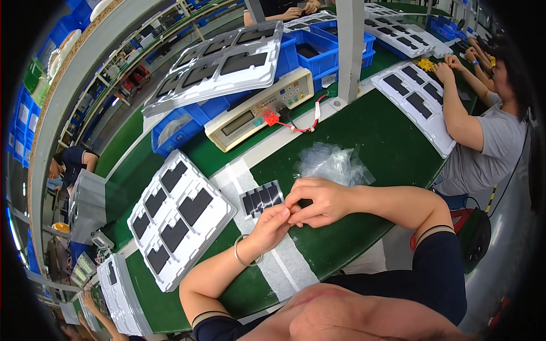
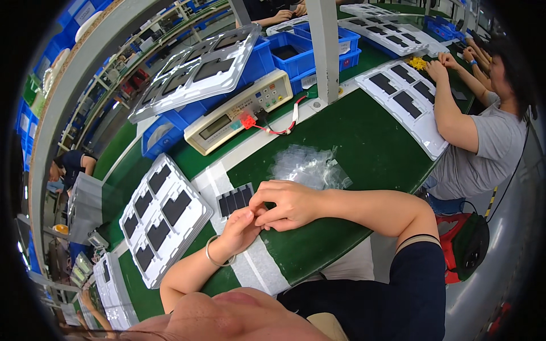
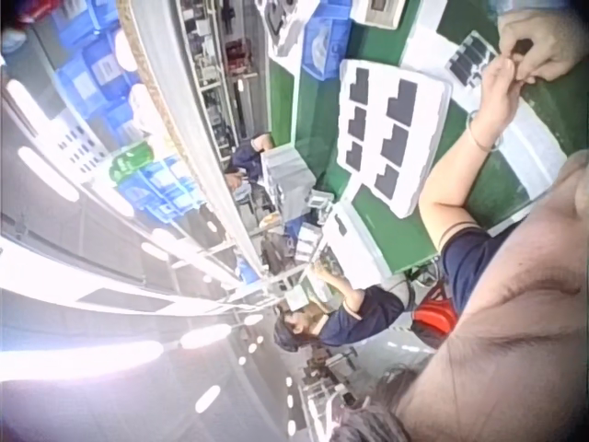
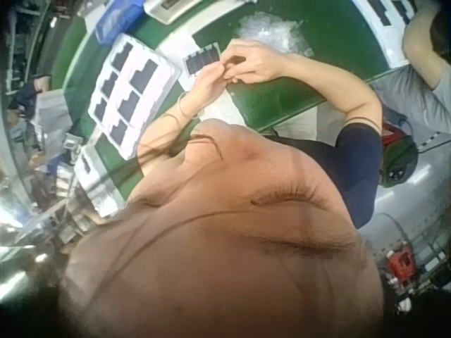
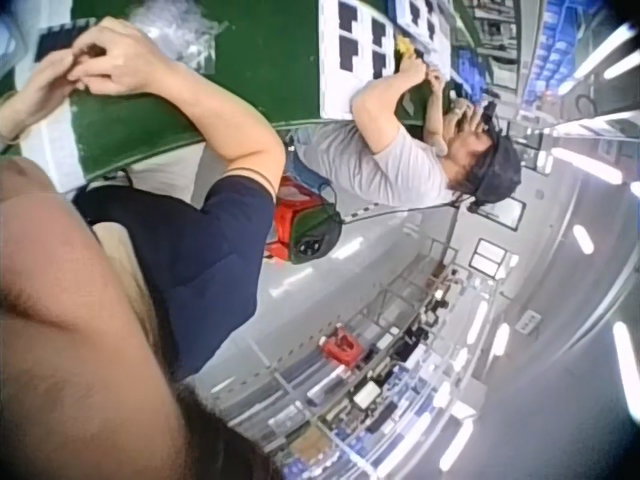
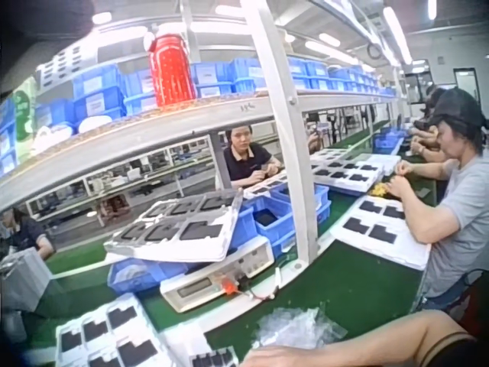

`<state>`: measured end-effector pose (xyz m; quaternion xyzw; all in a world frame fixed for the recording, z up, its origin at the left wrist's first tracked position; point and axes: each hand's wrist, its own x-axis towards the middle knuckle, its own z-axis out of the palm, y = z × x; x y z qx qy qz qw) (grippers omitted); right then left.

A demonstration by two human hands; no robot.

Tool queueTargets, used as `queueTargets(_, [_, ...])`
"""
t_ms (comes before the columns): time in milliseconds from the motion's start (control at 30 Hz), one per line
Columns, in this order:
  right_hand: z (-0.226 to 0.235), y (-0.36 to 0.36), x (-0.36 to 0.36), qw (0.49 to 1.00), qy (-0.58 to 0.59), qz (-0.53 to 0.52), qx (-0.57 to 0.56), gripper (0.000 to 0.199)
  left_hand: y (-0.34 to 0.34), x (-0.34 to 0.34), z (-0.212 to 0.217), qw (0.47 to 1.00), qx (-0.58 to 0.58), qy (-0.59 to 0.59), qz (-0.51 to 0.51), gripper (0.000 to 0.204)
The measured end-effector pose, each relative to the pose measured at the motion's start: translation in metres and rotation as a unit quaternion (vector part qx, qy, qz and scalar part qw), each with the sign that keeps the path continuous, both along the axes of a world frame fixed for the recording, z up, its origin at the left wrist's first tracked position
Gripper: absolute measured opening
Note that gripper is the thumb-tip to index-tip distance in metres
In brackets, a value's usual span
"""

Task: Manually assemble and inspect small plastic and electronic parts at a workbench.

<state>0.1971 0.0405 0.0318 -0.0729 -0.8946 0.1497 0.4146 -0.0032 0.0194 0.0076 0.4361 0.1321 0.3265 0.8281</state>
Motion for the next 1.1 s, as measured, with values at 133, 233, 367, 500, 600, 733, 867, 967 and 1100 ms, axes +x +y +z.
queueTargets(133, [0.006, 0.000, 0.000, 1.000, -0.005, -0.003, -0.002, 0.021, 0.002, -0.006, 0.000, 0.999, 0.007, 0.024, -0.024, 0.030])
queueTargets(233, [0.008, -0.001, 0.002, 1.000, -0.013, 0.005, -0.007, 0.020, -0.001, -0.004, 0.003, 0.999, 0.004, 0.038, -0.021, 0.028])
queueTargets(367, [0.011, -0.003, 0.003, 1.000, -0.005, 0.015, 0.012, 0.018, 0.002, -0.004, 0.002, 0.997, 0.018, 0.021, -0.068, 0.026])
queueTargets(500, [0.013, -0.005, 0.002, 0.998, 0.012, 0.034, 0.051, 0.014, -0.006, -0.007, 0.010, 0.995, -0.027, 0.034, -0.090, 0.022])
queueTargets(600, [0.007, -0.008, -0.001, 0.997, 0.015, 0.053, 0.046, 0.012, -0.010, -0.007, 0.004, 0.992, -0.056, 0.018, -0.113, 0.022])
queueTargets(733, [0.007, -0.011, 0.000, 0.998, 0.011, 0.059, 0.034, 0.013, -0.009, -0.007, 0.003, 0.987, -0.087, 0.020, -0.134, 0.019])
queueTargets(867, [0.006, -0.012, -0.001, 0.997, 0.022, 0.067, 0.034, 0.015, -0.006, -0.007, 0.002, 0.983, -0.066, 0.017, -0.168, 0.019])
queueTargets(967, [0.005, -0.012, -0.002, 0.997, 0.022, 0.068, 0.038, 0.015, -0.006, -0.007, 0.004, 0.983, -0.072, 0.025, -0.169, 0.018])
queueTargets(1100, [0.005, -0.012, -0.003, 0.996, 0.019, 0.071, 0.041, 0.015, -0.005, -0.007, 0.003, 0.983, -0.065, 0.025, -0.171, 0.017])
